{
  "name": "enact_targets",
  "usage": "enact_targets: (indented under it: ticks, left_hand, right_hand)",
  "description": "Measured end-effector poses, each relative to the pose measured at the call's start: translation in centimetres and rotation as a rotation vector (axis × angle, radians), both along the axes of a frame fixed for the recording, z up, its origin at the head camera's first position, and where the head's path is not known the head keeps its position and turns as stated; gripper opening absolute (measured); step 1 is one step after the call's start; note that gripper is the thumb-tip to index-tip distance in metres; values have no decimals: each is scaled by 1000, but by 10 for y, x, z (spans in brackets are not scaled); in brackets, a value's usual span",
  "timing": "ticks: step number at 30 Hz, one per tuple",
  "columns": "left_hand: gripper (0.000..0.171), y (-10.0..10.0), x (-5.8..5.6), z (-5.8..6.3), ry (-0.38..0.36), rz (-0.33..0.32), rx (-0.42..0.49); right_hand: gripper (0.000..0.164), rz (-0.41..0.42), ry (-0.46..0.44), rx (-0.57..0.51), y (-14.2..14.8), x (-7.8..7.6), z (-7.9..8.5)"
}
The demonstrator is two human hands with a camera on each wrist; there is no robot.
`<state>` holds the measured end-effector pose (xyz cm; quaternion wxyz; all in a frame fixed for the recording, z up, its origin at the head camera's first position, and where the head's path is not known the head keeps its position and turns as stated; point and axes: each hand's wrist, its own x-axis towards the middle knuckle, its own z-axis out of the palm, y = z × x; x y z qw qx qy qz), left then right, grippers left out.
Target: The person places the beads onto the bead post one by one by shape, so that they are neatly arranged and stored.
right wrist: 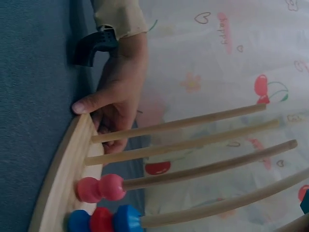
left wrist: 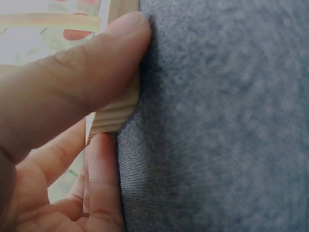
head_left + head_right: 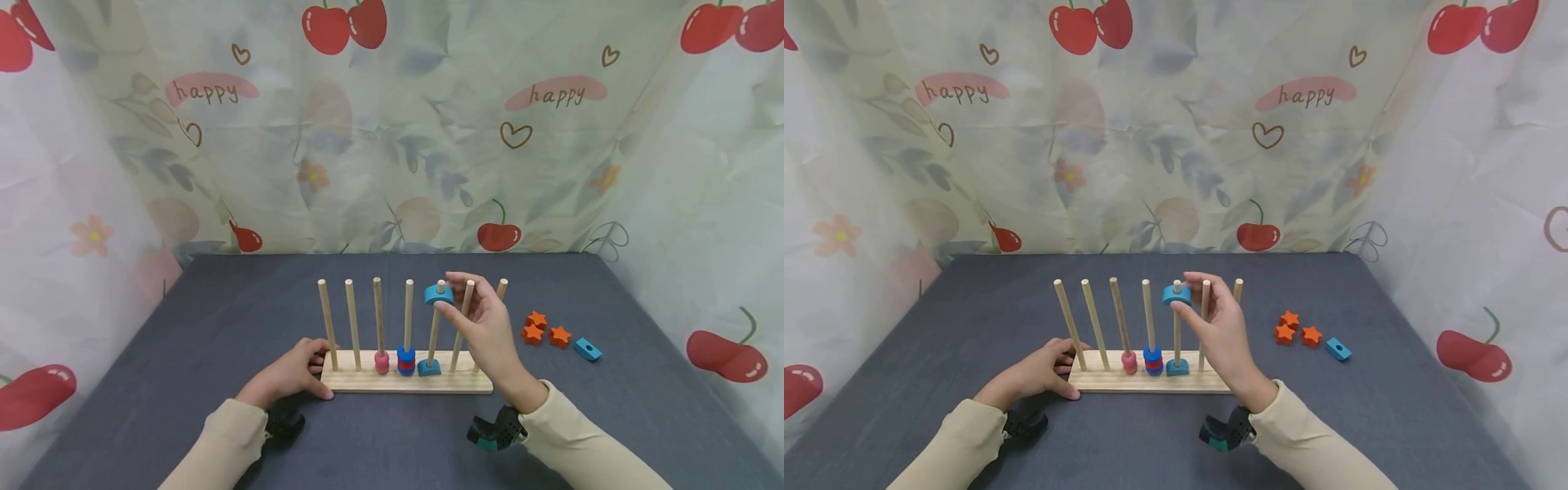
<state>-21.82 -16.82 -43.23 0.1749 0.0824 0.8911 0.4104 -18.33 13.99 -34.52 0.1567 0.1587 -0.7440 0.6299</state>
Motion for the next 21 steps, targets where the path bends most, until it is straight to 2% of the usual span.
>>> enact_targets:
  ticks: [5,21]
  left_hand:
    - [75,-1,1,2,4,-16,5]
    - [73,-1,2,3,3,-15,10]
  right_hand:
    - [42,-6,-26,-4,0,0,-13]
    - [37,-46,-228,81,0,3,-59]
